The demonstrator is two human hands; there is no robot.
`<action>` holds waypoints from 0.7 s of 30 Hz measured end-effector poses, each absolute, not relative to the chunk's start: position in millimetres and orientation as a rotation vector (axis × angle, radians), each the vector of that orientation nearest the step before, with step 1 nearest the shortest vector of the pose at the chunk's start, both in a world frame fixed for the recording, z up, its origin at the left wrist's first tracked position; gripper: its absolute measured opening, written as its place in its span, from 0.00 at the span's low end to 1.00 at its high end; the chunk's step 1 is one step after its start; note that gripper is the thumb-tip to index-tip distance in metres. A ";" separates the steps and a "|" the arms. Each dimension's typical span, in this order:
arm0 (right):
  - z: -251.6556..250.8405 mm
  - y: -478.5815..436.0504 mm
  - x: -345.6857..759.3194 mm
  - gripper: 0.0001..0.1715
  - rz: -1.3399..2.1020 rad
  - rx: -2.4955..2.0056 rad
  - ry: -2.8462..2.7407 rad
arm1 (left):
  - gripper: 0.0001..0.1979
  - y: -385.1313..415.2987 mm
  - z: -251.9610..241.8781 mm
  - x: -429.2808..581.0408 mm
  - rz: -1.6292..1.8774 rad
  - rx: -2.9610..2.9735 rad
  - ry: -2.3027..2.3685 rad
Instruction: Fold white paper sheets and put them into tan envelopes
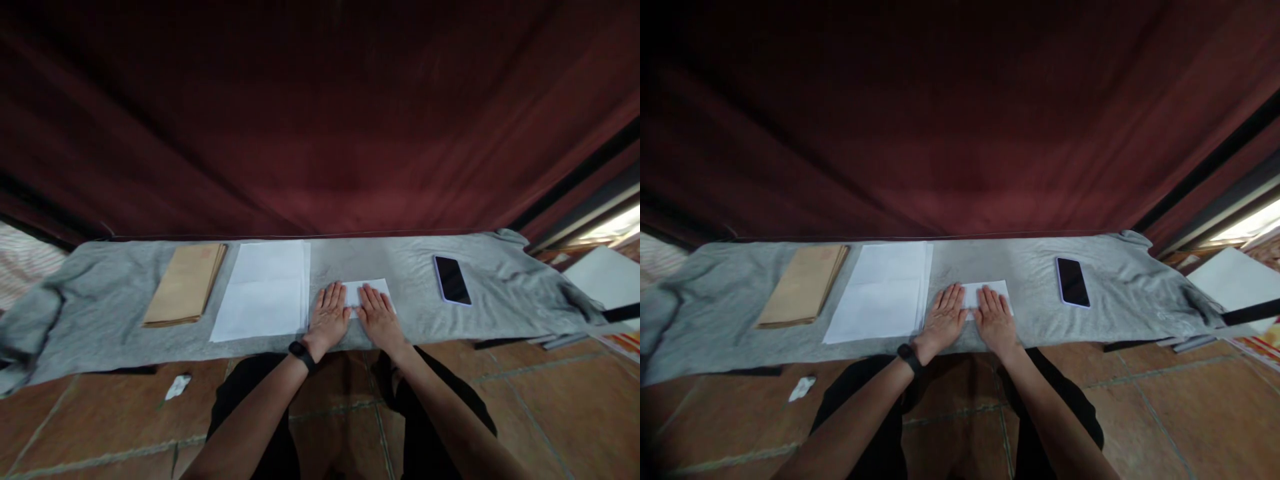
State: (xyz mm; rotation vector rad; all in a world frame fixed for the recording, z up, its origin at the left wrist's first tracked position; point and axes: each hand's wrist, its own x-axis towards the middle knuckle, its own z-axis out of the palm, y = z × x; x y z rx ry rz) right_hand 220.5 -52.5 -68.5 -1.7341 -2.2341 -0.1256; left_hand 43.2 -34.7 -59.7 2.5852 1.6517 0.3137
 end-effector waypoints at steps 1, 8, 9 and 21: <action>-70.4 -54.5 218.1 0.32 -0.125 -1.730 -2.235 | 0.30 -34.8 -60.5 42.9 0.326 2.583 1.648; -70.4 -54.2 234.0 0.32 -0.148 -1.867 -2.109 | 0.30 -35.7 -56.6 40.8 0.362 2.576 1.657; -70.8 -54.6 237.0 0.32 -0.155 -1.880 -2.084 | 0.29 -35.6 -54.6 41.5 0.349 2.570 1.668; -82.2 -68.3 245.9 0.34 -0.121 -1.889 -1.872 | 0.28 -56.7 -54.2 98.9 0.404 2.667 1.475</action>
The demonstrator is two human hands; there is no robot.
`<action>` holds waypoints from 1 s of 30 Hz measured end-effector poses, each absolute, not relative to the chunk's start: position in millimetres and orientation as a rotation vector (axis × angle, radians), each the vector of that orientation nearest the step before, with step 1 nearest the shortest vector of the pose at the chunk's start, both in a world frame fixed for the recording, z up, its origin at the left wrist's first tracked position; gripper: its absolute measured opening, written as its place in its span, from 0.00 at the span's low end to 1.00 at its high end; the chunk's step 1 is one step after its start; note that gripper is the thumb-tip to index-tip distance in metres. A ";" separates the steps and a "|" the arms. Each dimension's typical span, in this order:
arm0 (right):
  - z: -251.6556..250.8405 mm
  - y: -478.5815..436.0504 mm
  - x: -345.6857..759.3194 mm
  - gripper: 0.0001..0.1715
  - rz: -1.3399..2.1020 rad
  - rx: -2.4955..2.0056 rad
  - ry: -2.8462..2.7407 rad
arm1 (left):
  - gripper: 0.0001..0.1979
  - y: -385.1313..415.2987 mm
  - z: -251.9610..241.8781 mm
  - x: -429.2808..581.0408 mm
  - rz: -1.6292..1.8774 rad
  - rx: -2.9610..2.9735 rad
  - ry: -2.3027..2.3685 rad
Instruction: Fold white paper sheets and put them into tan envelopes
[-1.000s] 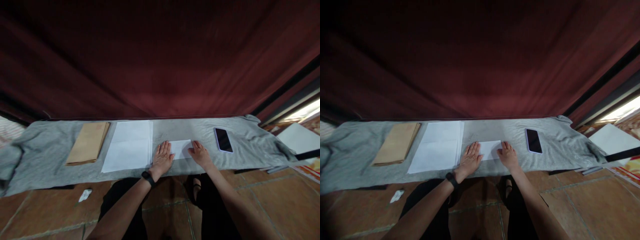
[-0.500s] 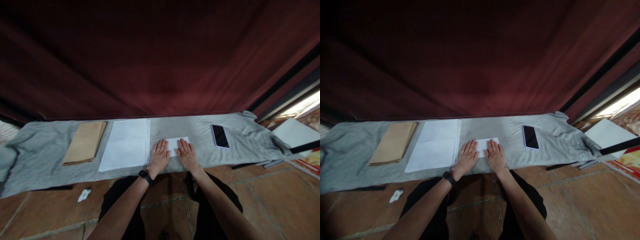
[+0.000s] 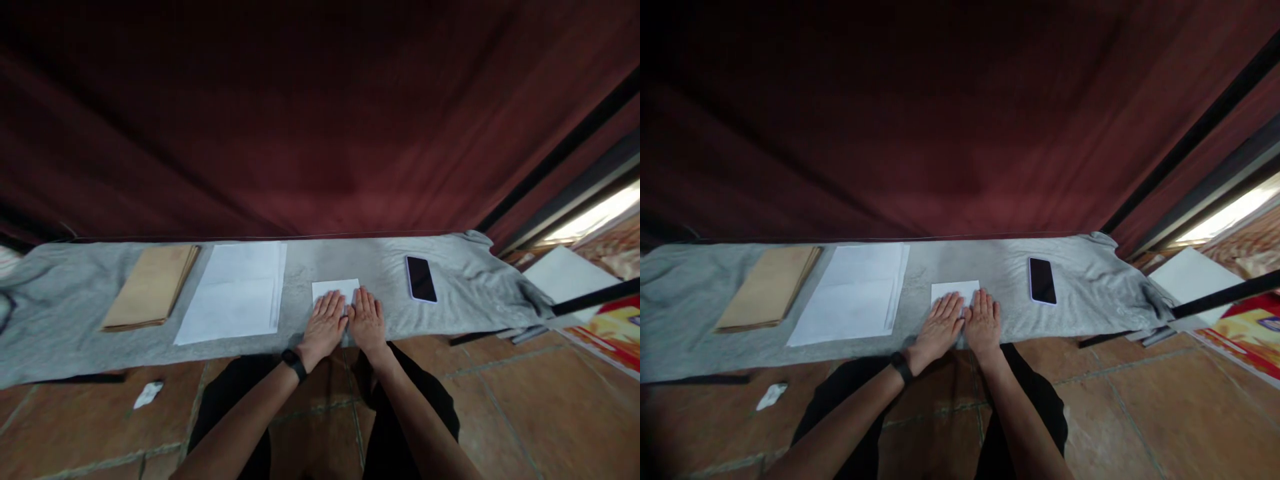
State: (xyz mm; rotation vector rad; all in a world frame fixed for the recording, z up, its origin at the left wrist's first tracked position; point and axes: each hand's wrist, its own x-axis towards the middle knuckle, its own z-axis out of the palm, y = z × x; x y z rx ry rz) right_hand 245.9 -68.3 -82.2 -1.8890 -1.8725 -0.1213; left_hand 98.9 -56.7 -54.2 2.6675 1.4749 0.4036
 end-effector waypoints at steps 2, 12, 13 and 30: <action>-82.0 -70.4 249.8 0.34 -0.116 -1.884 -1.838 | 0.29 -60.2 -57.2 101.5 0.396 2.664 1.505; -64.9 -69.5 265.0 0.30 -0.108 -1.936 -1.826 | 0.29 -59.8 -50.3 83.1 0.312 2.607 1.752; -62.8 -67.2 260.6 0.30 -0.082 -1.867 -1.887 | 0.29 -57.9 -50.7 85.2 0.303 2.602 1.762; -65.4 -39.0 253.0 0.32 -0.108 -1.944 -2.090 | 0.35 -34.7 -61.0 65.5 0.317 2.674 1.615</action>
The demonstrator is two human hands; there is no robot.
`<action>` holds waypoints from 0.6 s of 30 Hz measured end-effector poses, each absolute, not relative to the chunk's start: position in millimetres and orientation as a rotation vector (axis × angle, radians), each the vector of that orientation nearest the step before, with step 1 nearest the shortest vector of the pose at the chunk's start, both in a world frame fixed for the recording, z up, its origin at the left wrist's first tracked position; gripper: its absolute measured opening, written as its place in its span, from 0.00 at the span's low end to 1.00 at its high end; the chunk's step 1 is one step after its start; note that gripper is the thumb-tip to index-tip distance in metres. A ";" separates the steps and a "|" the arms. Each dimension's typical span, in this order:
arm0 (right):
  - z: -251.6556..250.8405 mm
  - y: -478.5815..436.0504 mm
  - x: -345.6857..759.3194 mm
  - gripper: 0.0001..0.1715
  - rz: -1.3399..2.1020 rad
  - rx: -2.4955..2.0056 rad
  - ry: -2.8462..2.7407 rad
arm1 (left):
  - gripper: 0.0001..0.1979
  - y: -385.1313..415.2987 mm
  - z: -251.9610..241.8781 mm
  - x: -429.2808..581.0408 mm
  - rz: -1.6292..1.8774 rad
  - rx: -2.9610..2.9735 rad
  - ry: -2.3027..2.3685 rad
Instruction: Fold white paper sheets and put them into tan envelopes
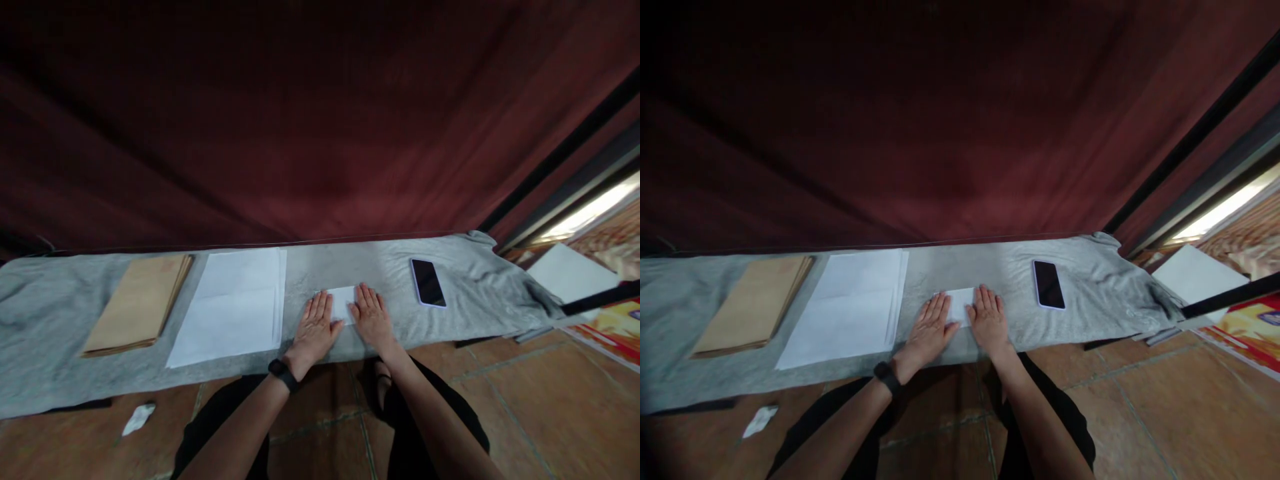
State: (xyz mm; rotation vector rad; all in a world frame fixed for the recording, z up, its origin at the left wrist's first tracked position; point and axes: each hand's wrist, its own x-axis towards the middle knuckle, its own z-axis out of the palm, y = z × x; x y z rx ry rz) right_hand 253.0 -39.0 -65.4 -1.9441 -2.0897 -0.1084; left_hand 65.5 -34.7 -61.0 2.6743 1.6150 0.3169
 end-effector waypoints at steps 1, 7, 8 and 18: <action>-65.3 -38.4 256.1 0.32 -0.111 -1.963 -2.075 | 0.36 -34.2 -58.6 61.4 0.315 2.690 1.588; -64.1 -38.5 264.0 0.29 -0.043 -1.944 -2.049 | 0.27 -32.9 -37.7 44.8 0.187 2.799 1.365; -63.5 -39.4 263.8 0.29 -0.021 -1.919 -2.066 | 0.25 -33.8 -34.6 45.4 0.150 2.807 1.350; -31.6 -42.3 284.6 0.28 0.463 -1.502 -2.267 | 0.16 -29.8 -8.4 45.2 0.465 2.628 1.262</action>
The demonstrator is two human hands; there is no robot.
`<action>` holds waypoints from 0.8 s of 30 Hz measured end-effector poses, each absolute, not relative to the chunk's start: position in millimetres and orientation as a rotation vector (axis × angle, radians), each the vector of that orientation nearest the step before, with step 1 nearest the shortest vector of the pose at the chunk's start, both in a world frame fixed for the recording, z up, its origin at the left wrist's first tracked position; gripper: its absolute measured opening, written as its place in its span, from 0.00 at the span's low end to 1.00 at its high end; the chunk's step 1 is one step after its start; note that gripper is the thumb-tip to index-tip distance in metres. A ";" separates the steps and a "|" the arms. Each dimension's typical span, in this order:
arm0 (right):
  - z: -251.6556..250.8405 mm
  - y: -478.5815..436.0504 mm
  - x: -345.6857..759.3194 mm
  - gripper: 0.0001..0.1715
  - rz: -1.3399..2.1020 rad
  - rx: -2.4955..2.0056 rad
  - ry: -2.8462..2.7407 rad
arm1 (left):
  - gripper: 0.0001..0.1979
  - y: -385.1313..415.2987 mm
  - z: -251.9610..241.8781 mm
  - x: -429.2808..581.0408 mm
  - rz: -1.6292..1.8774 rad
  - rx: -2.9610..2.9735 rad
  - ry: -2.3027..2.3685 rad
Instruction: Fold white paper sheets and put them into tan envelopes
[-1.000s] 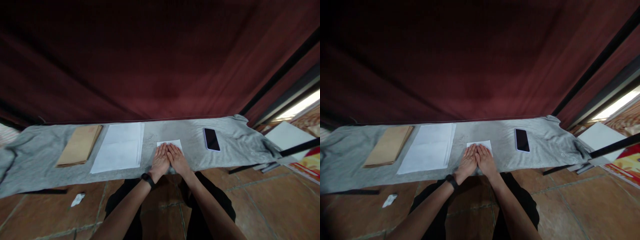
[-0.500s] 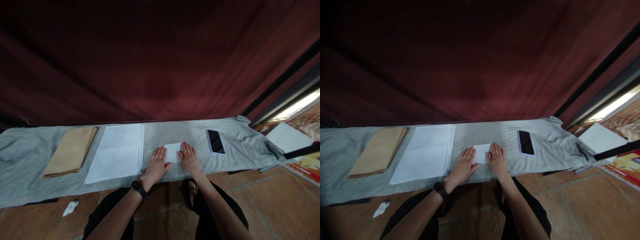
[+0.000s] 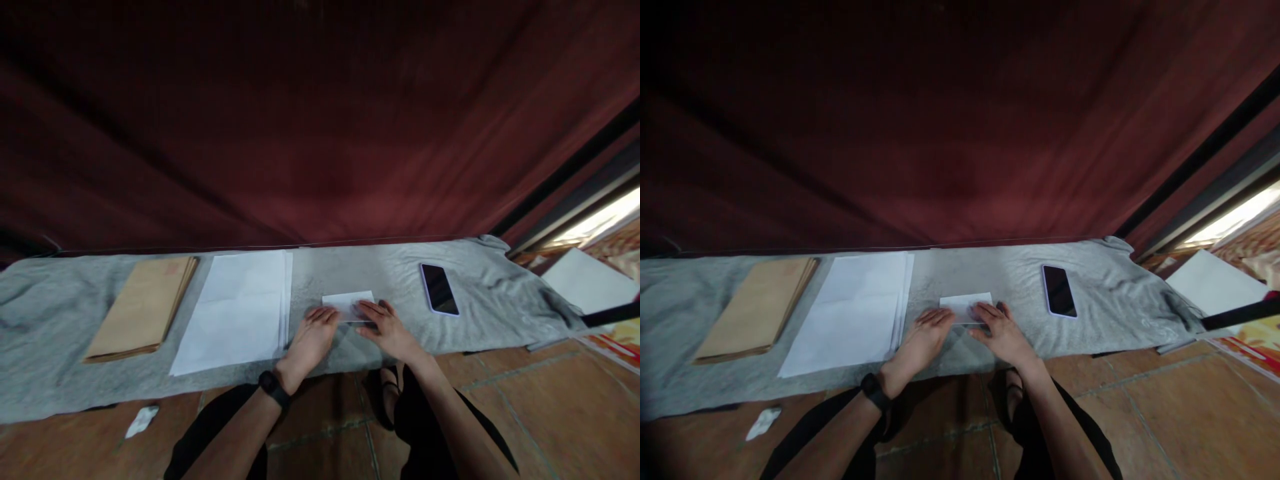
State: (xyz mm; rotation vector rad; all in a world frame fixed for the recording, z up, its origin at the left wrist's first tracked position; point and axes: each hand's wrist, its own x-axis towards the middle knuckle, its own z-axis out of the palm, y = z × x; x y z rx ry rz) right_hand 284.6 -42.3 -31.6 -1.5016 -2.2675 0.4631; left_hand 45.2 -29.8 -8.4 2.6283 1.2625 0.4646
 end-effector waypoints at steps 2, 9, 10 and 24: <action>-23.3 -37.9 293.1 0.21 0.546 -1.463 -2.147 | 0.11 -23.7 -1.3 40.4 0.726 2.415 1.292; -16.0 -21.4 289.0 0.22 0.956 -1.385 -1.310 | 0.13 1.9 -5.6 37.4 1.194 1.412 1.394; -18.5 -19.9 284.8 0.23 0.985 -1.384 -1.251 | 0.13 6.0 -10.2 38.1 1.191 1.364 1.407; -45.0 -30.1 229.7 0.24 0.401 -1.515 -1.962 | 0.21 6.6 -33.1 52.0 0.511 2.060 2.021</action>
